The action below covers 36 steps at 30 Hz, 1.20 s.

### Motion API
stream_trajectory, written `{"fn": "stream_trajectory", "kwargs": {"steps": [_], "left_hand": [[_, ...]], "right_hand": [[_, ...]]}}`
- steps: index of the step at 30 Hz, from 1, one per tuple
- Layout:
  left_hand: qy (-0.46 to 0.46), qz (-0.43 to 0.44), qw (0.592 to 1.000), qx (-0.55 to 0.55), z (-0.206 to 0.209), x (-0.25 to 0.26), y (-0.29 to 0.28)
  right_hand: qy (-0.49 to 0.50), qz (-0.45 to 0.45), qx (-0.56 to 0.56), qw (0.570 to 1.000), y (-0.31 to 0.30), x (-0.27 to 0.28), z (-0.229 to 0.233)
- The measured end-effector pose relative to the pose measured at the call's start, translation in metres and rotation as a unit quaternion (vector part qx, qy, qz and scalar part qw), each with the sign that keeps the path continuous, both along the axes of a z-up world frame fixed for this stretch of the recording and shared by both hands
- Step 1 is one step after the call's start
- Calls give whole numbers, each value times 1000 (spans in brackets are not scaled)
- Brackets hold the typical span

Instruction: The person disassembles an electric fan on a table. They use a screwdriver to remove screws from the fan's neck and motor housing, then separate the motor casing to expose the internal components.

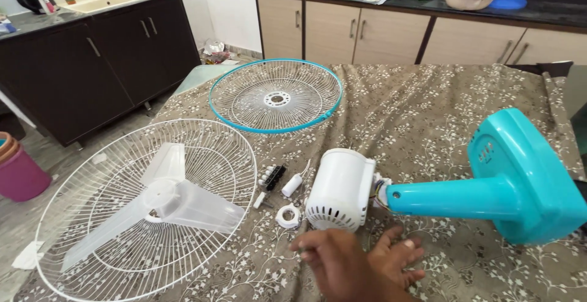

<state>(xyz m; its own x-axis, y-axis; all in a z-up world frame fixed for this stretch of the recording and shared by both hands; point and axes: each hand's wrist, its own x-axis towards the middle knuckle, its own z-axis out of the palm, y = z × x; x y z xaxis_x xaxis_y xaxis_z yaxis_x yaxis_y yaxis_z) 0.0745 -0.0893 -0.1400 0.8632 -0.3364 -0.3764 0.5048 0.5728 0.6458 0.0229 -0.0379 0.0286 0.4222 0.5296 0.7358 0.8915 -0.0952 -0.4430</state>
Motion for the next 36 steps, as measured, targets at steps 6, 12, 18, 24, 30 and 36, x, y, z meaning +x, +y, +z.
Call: {"fn": "stream_trajectory", "kwargs": {"steps": [6,12,18,24,30,36], "left_hand": [[-39,-64,756,-651,9,7,15],[-82,62,976,-193,80,16,9],[-73,54,969,-228,89,14,22],[-83,40,970,-223,87,14,26],[-72,47,971,-223,86,15,26],[-76,33,968,-238,89,15,28]], "right_hand": [[337,-104,248,902,-49,15,-1],[328,-277,395,812,-135,58,-7],[438,-232,447,745,-182,68,-12],[457,-197,385,777,-164,61,-6],[388,-330,203,836,-152,56,3],[310,-439,63,841,-150,73,42]]}}
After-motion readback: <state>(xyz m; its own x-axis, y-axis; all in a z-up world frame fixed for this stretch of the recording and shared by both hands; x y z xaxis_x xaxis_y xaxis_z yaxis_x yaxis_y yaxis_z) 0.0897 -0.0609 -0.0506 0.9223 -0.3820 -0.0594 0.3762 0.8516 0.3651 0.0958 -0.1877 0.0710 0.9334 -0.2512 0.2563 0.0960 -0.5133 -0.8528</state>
